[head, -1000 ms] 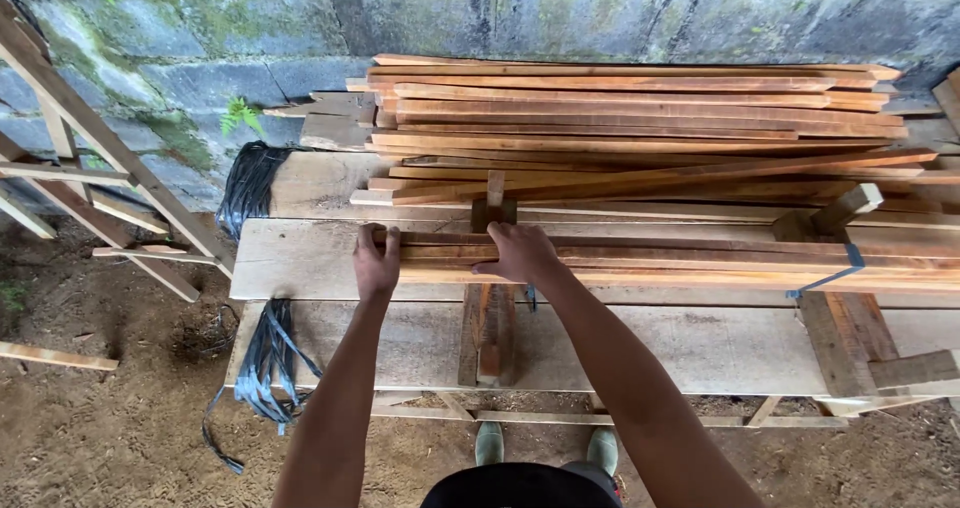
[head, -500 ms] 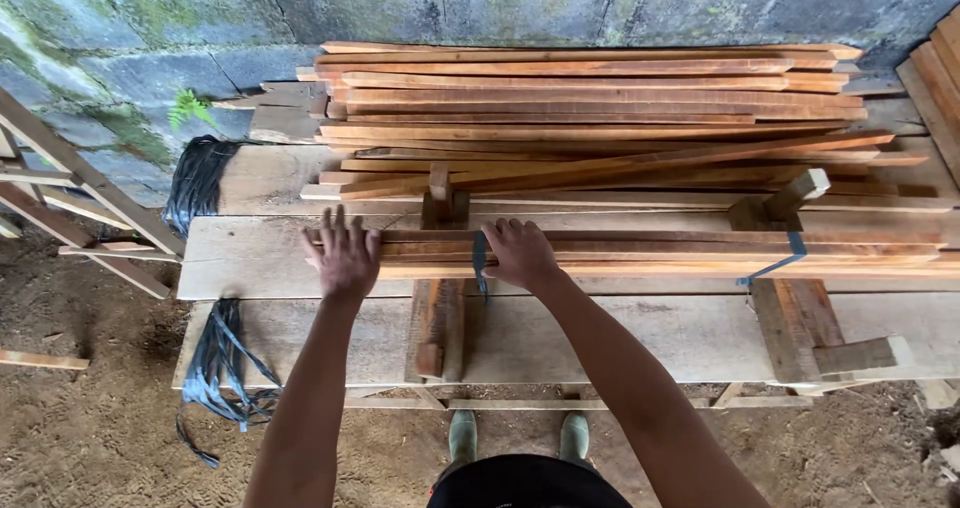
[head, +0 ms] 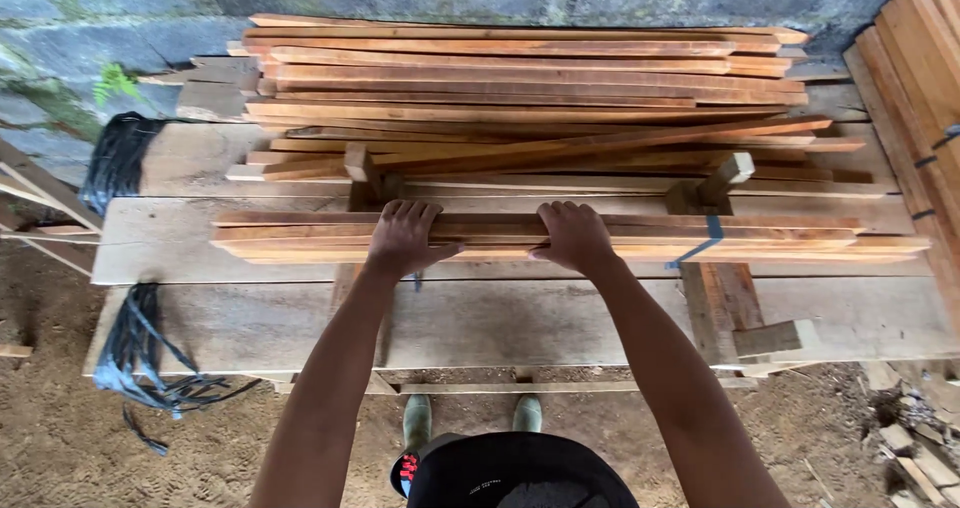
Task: Bundling wood planks using rubber straps.
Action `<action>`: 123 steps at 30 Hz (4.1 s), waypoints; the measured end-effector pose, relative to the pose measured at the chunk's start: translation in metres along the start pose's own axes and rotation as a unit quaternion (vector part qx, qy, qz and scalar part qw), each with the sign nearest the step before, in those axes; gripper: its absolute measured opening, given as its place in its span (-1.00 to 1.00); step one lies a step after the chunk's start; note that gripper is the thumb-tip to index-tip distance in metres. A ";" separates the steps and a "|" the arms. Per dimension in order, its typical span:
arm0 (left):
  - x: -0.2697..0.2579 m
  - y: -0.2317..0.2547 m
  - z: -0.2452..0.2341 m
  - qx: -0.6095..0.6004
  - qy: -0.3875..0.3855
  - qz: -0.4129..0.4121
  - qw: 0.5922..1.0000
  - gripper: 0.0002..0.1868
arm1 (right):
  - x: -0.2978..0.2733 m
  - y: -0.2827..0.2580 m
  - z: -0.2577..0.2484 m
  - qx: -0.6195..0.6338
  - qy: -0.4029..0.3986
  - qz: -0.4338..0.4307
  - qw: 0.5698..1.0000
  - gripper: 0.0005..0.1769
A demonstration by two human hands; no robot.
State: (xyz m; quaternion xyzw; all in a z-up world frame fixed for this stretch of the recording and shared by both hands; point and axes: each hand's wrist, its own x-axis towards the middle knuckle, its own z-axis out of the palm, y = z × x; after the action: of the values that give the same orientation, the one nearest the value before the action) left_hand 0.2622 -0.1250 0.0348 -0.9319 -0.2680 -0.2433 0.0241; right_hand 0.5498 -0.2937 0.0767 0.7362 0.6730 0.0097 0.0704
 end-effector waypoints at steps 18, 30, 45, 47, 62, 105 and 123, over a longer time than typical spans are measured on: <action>0.024 0.014 0.061 0.035 -0.115 0.000 0.993 -0.10 | -0.076 0.168 0.043 0.061 0.017 0.089 0.994 -0.19; 0.025 0.022 0.048 0.038 -0.152 -0.034 0.987 -0.19 | -0.070 0.163 0.035 0.074 -0.048 0.107 0.990 -0.26; -0.007 0.043 0.017 0.005 -0.214 -0.003 0.977 -0.23 | -0.108 0.150 0.031 0.069 -0.118 0.077 0.988 -0.28; -0.005 0.049 0.002 0.004 -0.221 -0.004 0.975 -0.22 | -0.106 0.151 0.025 0.074 -0.123 0.074 0.987 -0.28; -0.009 0.001 0.108 0.028 -0.066 0.005 0.997 -0.07 | -0.080 0.161 0.069 0.061 0.012 0.060 0.996 0.02; -0.040 0.047 0.091 0.079 -0.171 -0.040 0.981 0.45 | -0.096 0.161 0.148 -0.007 0.031 0.070 0.997 0.38; -0.040 0.025 0.132 0.103 -0.207 -0.047 0.972 0.43 | -0.095 0.157 0.118 0.041 0.016 0.069 0.997 0.21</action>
State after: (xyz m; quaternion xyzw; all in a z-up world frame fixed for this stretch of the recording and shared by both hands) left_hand 0.3041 -0.1427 -0.0982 -0.9407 -0.3347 -0.0171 0.0527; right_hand 0.7095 -0.4120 -0.0142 0.7831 0.6212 -0.0010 0.0283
